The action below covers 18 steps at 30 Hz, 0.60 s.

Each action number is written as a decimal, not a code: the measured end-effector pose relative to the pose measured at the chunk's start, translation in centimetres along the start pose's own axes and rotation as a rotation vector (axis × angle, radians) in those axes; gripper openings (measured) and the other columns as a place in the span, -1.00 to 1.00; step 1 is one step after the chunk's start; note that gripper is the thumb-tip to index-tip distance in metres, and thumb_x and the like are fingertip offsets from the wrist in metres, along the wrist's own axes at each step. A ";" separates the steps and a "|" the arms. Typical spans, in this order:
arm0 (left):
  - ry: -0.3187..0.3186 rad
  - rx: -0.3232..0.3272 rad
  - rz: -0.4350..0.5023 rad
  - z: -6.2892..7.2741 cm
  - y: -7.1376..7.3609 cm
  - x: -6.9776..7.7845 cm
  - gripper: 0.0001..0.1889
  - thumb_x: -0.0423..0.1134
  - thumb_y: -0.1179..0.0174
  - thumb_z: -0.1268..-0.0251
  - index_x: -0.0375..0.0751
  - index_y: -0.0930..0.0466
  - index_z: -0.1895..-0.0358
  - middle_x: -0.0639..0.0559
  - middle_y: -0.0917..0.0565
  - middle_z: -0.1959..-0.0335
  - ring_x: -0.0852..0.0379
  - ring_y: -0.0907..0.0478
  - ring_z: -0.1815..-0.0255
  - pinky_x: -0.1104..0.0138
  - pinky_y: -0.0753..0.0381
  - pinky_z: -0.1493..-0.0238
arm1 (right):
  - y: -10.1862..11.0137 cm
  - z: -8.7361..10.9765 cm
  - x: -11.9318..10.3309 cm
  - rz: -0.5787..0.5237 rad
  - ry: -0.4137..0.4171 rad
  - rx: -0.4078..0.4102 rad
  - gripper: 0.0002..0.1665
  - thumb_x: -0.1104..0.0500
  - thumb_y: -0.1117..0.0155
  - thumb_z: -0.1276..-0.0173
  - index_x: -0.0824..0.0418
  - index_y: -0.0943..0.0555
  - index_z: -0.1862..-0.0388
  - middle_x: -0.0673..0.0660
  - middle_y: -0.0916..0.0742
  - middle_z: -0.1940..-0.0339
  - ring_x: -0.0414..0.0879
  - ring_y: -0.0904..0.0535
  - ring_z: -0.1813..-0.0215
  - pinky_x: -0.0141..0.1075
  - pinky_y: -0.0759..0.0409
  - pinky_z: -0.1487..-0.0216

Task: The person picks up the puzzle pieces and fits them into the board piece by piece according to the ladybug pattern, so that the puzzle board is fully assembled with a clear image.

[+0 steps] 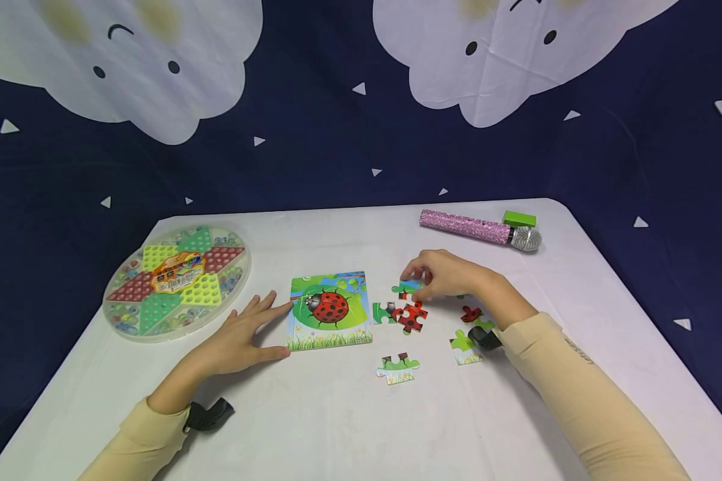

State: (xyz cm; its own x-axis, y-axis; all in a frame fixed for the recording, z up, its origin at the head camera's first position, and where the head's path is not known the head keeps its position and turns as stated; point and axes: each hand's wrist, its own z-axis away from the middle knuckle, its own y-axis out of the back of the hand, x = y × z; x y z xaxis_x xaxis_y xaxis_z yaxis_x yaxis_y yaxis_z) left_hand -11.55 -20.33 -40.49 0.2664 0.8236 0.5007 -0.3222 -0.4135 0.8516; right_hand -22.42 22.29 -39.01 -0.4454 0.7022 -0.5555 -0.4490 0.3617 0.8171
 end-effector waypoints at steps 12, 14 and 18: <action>-0.010 0.000 0.002 -0.1 -0.1 -0.1 -0.08 0.18 -0.47 -0.32 0.09 -0.30 -0.69 -0.31 -0.06 -0.77 -0.50 0.13 -0.77 -0.59 0.15 -0.57 | 0.0 -0.3 -0.1 0.018 0.010 0.010 -0.51 0.11 -0.60 -0.31 0.13 -0.77 -0.22 0.12 -0.72 0.08 -0.10 -0.53 0.19 -0.29 -0.53 0.19; -0.013 -0.001 -0.005 -0.1 -0.2 -0.2 -0.08 0.18 -0.47 -0.32 0.09 -0.30 -0.69 -0.31 -0.06 -0.77 -0.51 0.12 -0.77 -0.59 0.15 -0.56 | 0.1 -0.3 0.0 0.020 0.003 0.008 -0.49 0.08 -0.63 -0.31 0.13 -0.77 -0.22 0.11 -0.73 0.07 -0.10 -0.53 0.17 -0.27 -0.54 0.16; -0.010 0.000 -0.007 -0.1 -0.2 -0.2 -0.09 0.17 -0.47 -0.32 0.09 -0.31 -0.69 -0.31 -0.07 -0.77 -0.50 0.12 -0.77 -0.59 0.15 -0.56 | 0.3 -0.3 0.0 0.020 -0.011 0.002 -0.48 0.04 -0.66 -0.29 0.12 -0.79 -0.21 0.10 -0.74 0.06 -0.09 -0.55 0.15 -0.24 -0.55 0.11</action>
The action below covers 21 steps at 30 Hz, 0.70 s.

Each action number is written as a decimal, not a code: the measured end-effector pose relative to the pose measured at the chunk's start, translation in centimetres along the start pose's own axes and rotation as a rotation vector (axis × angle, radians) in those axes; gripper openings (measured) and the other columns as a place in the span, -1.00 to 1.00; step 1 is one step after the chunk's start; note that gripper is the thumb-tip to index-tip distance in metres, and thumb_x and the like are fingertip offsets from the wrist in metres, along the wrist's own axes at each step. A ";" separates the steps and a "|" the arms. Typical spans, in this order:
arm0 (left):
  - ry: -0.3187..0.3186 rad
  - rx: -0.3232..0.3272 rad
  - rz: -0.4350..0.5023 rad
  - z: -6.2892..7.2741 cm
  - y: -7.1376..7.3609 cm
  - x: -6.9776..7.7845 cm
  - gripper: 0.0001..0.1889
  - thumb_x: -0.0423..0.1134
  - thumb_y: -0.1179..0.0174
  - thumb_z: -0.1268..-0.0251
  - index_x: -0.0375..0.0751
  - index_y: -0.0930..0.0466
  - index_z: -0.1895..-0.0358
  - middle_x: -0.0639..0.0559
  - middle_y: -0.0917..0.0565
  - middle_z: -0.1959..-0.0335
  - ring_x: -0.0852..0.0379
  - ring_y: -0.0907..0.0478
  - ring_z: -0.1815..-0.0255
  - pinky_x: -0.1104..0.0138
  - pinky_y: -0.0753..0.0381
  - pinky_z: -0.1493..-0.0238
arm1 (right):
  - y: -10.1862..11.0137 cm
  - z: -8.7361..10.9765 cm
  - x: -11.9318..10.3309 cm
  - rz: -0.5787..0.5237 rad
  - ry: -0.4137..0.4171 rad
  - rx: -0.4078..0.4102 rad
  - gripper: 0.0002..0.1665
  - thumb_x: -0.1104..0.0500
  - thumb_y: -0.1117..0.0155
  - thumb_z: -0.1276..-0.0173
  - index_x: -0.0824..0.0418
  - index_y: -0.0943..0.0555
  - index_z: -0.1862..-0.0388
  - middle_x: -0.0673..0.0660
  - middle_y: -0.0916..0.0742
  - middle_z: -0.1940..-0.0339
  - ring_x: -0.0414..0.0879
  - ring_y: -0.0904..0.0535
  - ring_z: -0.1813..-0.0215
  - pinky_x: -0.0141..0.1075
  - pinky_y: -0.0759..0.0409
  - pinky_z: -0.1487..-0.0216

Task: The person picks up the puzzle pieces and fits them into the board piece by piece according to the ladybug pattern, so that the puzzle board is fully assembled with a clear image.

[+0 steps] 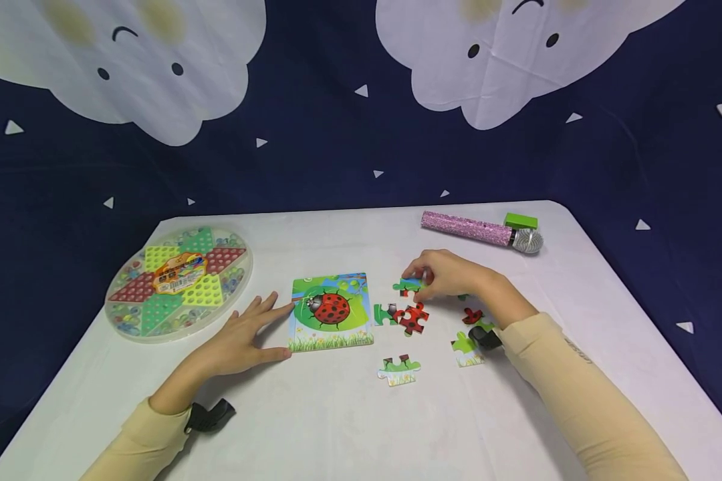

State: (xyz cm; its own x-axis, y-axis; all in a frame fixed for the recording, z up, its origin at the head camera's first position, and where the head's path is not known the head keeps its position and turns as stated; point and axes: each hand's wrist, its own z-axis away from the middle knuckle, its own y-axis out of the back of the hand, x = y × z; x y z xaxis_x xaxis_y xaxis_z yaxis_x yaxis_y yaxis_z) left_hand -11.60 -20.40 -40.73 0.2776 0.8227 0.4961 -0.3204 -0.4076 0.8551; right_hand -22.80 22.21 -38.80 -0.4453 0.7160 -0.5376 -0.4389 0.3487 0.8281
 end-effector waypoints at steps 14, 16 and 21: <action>0.001 0.001 0.005 0.1 0.2 0.1 -0.08 0.19 -0.48 -0.31 0.10 -0.30 -0.69 -0.31 -0.08 -0.77 -0.51 0.09 -0.77 -0.59 0.13 -0.56 | -0.3 -0.7 0.5 0.007 0.016 0.023 -0.54 0.09 -0.66 -0.24 0.12 -0.81 -0.12 0.05 -0.71 0.20 -0.10 -0.52 0.19 -0.30 -0.54 0.13; 0.002 0.000 0.005 0.1 0.2 0.2 -0.07 0.19 -0.47 -0.31 0.11 -0.30 -0.70 -0.31 -0.08 -0.77 -0.50 0.09 -0.77 -0.58 0.14 -0.57 | -0.3 -0.9 0.5 0.008 0.022 0.038 -0.53 0.08 -0.66 -0.23 0.13 -0.81 -0.12 0.04 -0.71 0.21 -0.10 -0.52 0.19 -0.28 -0.55 0.13; 0.006 -0.001 0.008 0.1 0.2 0.1 -0.07 0.19 -0.48 -0.31 0.12 -0.29 -0.70 -0.30 -0.07 -0.77 -0.50 0.10 -0.77 -0.58 0.14 -0.58 | -0.1 -1.6 0.0 0.009 0.032 0.077 -0.52 0.07 -0.67 -0.22 0.11 -0.81 -0.13 0.04 -0.75 0.18 -0.09 -0.56 0.16 -0.20 -0.59 0.05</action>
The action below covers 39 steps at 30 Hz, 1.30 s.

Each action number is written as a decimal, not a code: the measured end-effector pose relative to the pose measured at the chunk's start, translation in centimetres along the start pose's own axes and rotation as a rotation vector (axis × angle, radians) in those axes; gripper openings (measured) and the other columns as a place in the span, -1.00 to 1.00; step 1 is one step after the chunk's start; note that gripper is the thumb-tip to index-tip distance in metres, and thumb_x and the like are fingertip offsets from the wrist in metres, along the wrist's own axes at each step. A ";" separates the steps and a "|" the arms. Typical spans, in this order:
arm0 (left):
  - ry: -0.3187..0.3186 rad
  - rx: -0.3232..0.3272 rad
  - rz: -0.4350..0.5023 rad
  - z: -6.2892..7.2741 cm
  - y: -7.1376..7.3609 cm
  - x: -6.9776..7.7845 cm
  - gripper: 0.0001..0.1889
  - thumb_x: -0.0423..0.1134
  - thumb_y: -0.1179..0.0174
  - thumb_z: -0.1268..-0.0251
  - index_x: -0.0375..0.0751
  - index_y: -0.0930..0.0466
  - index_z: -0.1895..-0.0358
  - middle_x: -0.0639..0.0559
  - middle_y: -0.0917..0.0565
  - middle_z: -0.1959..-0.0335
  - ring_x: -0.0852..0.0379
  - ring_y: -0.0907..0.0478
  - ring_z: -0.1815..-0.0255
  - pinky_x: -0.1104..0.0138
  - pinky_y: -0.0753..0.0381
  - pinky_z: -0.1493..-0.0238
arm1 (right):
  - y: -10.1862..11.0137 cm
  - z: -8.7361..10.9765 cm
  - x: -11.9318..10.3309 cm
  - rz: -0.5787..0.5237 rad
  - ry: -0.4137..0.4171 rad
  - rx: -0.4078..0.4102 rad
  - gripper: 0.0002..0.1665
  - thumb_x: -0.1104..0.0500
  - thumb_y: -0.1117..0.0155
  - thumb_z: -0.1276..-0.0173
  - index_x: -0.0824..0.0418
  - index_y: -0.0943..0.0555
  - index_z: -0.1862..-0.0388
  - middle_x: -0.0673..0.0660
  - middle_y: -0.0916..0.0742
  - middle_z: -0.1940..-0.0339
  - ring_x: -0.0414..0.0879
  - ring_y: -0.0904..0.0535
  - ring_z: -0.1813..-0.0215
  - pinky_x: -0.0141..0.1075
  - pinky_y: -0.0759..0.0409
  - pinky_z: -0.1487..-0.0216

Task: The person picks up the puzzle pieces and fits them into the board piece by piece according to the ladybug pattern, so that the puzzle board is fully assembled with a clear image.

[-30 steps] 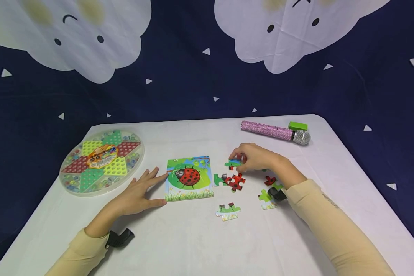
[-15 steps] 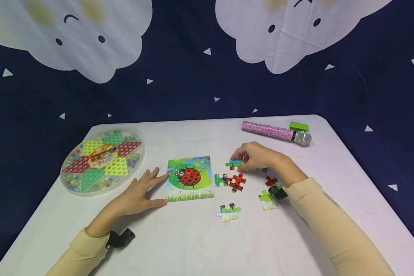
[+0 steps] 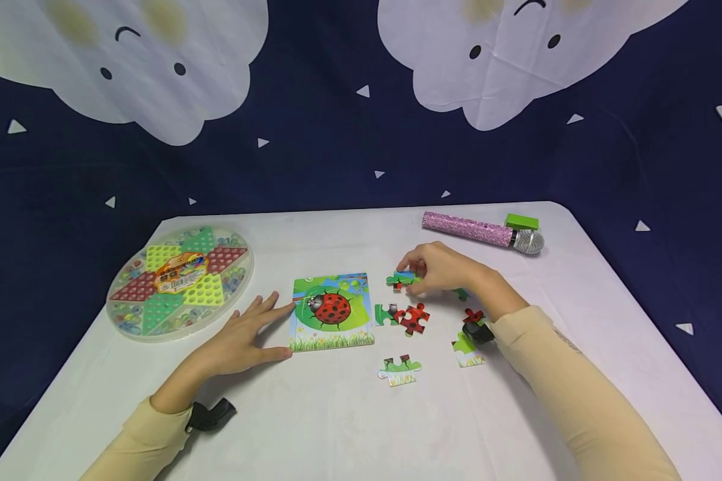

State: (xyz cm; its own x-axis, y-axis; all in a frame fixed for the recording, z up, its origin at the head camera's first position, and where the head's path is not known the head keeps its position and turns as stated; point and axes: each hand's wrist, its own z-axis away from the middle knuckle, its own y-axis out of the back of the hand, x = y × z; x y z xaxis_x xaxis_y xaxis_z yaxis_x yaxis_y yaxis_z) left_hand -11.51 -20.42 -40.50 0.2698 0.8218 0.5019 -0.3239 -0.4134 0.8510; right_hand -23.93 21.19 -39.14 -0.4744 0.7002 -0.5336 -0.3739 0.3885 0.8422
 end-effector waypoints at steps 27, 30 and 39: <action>-0.004 0.004 -0.007 0.0 -0.1 0.0 -0.07 0.20 -0.47 -0.30 0.11 -0.30 -0.69 -0.31 -0.08 -0.77 -0.52 0.10 -0.77 -0.59 0.14 -0.57 | -1.2 -4.8 -4.7 0.019 0.161 -0.059 -0.53 0.04 -0.61 -0.26 0.06 -0.81 -0.15 0.04 -0.75 0.13 -0.12 -0.60 0.10 -0.18 -0.63 -0.04; 0.000 0.003 -0.008 0.0 -0.1 0.0 -0.07 0.20 -0.47 -0.30 0.10 -0.30 -0.69 -0.30 -0.07 -0.77 -0.52 0.10 -0.77 -0.59 0.14 -0.57 | -1.5 -5.3 -5.1 0.014 0.166 -0.069 -0.53 0.04 -0.61 -0.26 0.06 -0.81 -0.16 0.05 -0.76 0.12 -0.12 -0.61 0.10 -0.19 -0.63 -0.04; 0.007 -0.002 -0.006 0.0 -0.1 0.1 -0.07 0.19 -0.47 -0.30 0.09 -0.30 -0.69 -0.30 -0.07 -0.77 -0.51 0.11 -0.77 -0.59 0.15 -0.57 | -2.4 -6.8 -6.3 0.010 0.184 -0.106 -0.53 0.04 -0.63 -0.26 0.05 -0.80 -0.16 0.04 -0.72 0.18 -0.15 -0.54 0.18 -0.24 -0.58 0.03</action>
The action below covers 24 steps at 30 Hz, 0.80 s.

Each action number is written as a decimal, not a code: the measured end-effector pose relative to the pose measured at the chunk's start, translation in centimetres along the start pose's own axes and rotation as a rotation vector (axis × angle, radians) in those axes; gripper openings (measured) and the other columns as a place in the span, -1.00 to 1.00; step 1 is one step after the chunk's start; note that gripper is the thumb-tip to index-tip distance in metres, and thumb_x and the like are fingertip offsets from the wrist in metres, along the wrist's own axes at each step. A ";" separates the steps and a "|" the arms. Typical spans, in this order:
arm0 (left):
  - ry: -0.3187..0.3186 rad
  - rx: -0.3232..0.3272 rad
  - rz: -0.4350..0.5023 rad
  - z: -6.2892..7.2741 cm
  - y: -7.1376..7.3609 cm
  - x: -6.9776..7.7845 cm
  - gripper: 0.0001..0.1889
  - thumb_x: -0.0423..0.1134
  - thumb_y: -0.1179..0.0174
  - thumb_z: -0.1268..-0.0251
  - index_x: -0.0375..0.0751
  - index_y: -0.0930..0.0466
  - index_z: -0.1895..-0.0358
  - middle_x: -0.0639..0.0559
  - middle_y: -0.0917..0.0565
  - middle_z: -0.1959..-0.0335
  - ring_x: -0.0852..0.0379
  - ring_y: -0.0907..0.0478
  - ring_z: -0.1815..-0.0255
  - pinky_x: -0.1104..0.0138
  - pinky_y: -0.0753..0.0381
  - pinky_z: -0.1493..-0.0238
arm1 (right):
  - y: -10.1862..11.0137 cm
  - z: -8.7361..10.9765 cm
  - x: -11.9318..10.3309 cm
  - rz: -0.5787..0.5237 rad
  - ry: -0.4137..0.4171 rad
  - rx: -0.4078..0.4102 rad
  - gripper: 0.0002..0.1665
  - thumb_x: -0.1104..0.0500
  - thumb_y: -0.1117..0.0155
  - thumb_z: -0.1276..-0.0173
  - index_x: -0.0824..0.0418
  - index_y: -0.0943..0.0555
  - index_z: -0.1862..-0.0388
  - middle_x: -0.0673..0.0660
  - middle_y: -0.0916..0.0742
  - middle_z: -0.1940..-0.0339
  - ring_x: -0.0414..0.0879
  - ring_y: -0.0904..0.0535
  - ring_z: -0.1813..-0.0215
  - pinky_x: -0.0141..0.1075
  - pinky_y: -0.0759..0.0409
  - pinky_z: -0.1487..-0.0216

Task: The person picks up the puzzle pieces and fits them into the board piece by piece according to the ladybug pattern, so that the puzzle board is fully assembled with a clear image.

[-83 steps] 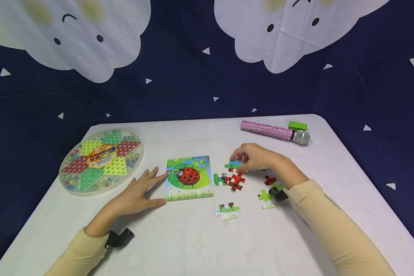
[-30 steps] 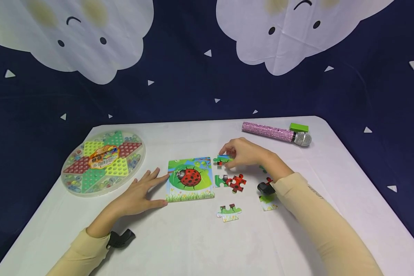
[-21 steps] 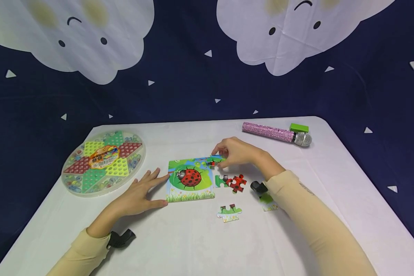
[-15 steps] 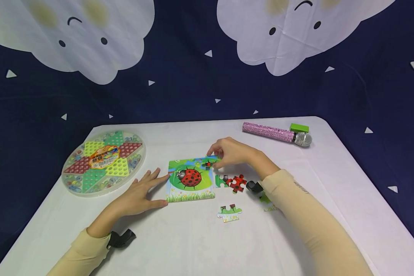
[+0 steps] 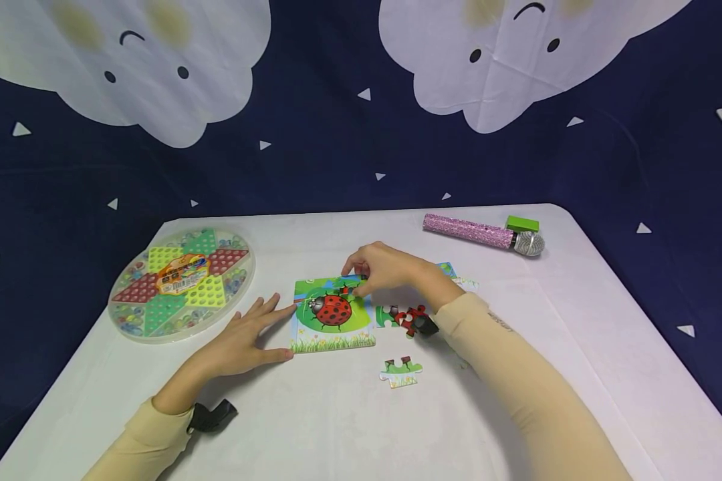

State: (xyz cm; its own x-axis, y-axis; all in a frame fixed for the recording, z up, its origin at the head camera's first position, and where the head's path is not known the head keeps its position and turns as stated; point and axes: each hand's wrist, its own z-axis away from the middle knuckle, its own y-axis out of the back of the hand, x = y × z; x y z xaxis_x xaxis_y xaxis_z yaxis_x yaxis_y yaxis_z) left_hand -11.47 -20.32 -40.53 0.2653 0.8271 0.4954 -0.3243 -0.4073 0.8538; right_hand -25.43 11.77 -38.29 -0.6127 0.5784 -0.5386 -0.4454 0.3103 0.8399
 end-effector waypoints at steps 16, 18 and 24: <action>0.000 0.002 -0.006 -0.1 -0.1 -0.1 -0.07 0.22 -0.46 -0.31 0.10 -0.31 -0.69 -0.30 -0.08 -0.77 -0.52 0.09 -0.77 -0.60 0.13 -0.56 | -1.1 -2.4 -1.5 0.009 0.043 -0.047 -0.55 0.05 -0.63 -0.29 0.06 -0.81 -0.16 0.04 -0.76 0.08 -0.14 -0.56 0.10 -0.26 -0.58 -0.01; 0.002 0.000 -0.008 -0.1 -0.1 -0.1 -0.07 0.22 -0.46 -0.31 0.10 -0.30 -0.69 -0.30 -0.08 -0.77 -0.52 0.09 -0.77 -0.60 0.13 -0.56 | -1.2 -2.6 -1.6 0.008 0.048 -0.051 -0.55 0.04 -0.63 -0.29 0.06 -0.81 -0.15 0.05 -0.77 0.07 -0.14 -0.58 0.09 -0.26 -0.59 -0.02; 0.006 -0.001 -0.005 -0.1 -0.2 -0.1 -0.07 0.21 -0.47 -0.30 0.11 -0.31 -0.69 -0.30 -0.08 -0.77 -0.51 0.09 -0.77 -0.59 0.14 -0.57 | -1.5 -3.0 -1.6 0.008 0.039 -0.065 -0.55 0.06 -0.63 -0.30 0.06 -0.81 -0.16 0.04 -0.77 0.06 -0.16 -0.58 0.09 -0.28 -0.60 -0.02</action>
State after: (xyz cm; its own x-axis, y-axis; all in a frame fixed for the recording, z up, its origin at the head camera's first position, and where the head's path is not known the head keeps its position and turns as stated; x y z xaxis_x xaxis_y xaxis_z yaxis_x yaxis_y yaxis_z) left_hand -11.50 -20.32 -40.73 0.2620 0.8313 0.4901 -0.3242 -0.4026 0.8561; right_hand -25.72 8.16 -38.90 -0.6407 0.5508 -0.5350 -0.4812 0.2550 0.8387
